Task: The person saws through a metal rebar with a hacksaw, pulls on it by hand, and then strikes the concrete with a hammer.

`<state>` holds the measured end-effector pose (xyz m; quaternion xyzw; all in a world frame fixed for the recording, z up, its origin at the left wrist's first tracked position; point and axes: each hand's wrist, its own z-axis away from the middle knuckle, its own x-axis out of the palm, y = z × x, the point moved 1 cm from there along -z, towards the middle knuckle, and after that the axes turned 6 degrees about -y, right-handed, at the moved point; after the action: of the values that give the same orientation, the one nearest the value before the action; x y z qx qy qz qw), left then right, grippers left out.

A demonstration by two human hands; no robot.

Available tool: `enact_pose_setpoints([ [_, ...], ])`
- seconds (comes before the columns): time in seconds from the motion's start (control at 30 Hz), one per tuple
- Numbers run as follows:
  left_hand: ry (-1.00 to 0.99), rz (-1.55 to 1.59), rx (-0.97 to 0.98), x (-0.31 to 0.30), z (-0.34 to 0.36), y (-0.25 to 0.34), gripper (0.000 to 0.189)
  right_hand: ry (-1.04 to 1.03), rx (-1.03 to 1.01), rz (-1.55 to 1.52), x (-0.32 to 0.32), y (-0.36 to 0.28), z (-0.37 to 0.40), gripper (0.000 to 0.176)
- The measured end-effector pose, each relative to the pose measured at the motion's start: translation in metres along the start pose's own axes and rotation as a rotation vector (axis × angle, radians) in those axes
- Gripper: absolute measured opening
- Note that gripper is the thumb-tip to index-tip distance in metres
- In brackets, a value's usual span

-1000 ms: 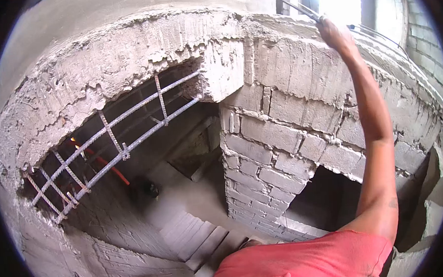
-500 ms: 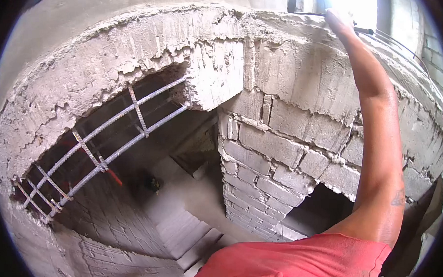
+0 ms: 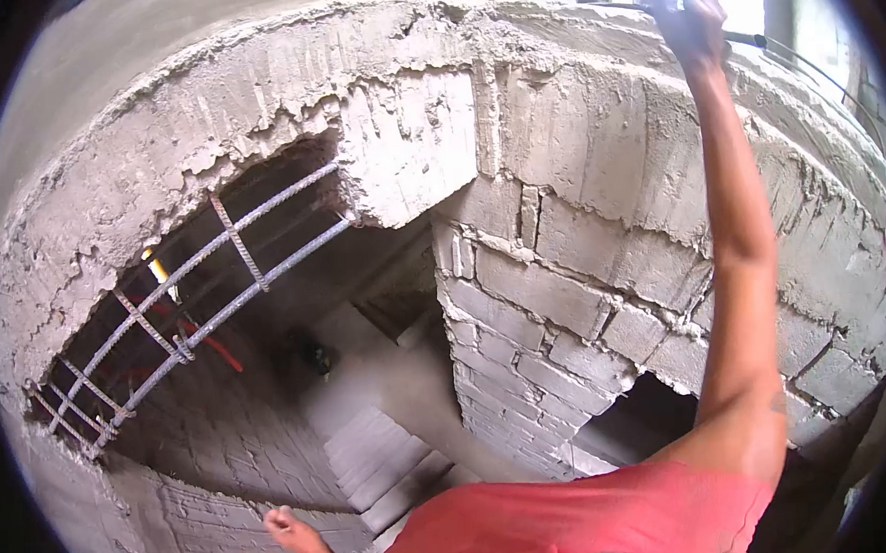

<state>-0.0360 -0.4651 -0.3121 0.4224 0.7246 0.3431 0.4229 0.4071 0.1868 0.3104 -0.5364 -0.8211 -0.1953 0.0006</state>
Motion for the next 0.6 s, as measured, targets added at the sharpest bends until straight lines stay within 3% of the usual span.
enact_pose_setpoints([
  [0.07,-0.267,0.115,-0.015,0.031,0.015,-0.025,0.013,0.477,-0.015,-0.041,-0.035,0.015,0.024,0.05],
  [0.1,-0.338,0.22,-0.024,0.035,0.026,-0.043,0.011,0.569,-0.043,-0.156,-0.031,0.059,0.038,0.038],
  [0.13,-0.283,0.24,-0.066,0.041,0.043,0.001,0.011,0.662,-0.081,-0.268,-0.029,0.105,0.051,0.027],
  [0.17,-0.287,-0.015,-0.031,0.047,0.05,-0.003,0.009,0.584,-0.006,-0.234,-0.022,0.117,0.053,0.026],
  [0.2,-0.478,0.074,-0.134,0.043,0.05,0.015,0.011,0.429,0.073,-0.155,-0.016,0.101,0.054,0.025],
  [0.23,-0.463,-0.079,0.22,0.063,0.053,-0.032,0.014,0.28,0.142,-0.077,-0.026,0.101,0.056,0.024],
  [0.3,-0.406,-0.111,0.34,0.09,0.062,-0.038,0.018,0.122,0.243,-0.084,-0.023,0.096,0.059,0.022],
  [0.33,-0.507,0.13,0.032,0.089,0.056,-0.004,0.019,0.07,0.291,-0.127,-0.017,0.089,0.063,0.022],
  [0.37,-0.478,0.031,0.134,0.089,0.052,0.009,0.018,0.023,0.329,-0.152,-0.02,0.09,0.067,0.021],
  [0.4,-0.425,-0.226,0.425,0.097,0.054,0.004,0.017,-0.012,0.361,-0.18,-0.022,0.09,0.072,0.02],
  [0.47,-0.546,0.183,0.011,0.086,0.054,0.047,0.018,-0.046,0.403,-0.231,-0.024,0.088,0.076,0.019],
  [0.6,-0.584,0.287,-0.118,0.092,0.064,0.052,0.021,-0.055,0.453,-0.322,-0.039,0.084,0.077,0.018],
])
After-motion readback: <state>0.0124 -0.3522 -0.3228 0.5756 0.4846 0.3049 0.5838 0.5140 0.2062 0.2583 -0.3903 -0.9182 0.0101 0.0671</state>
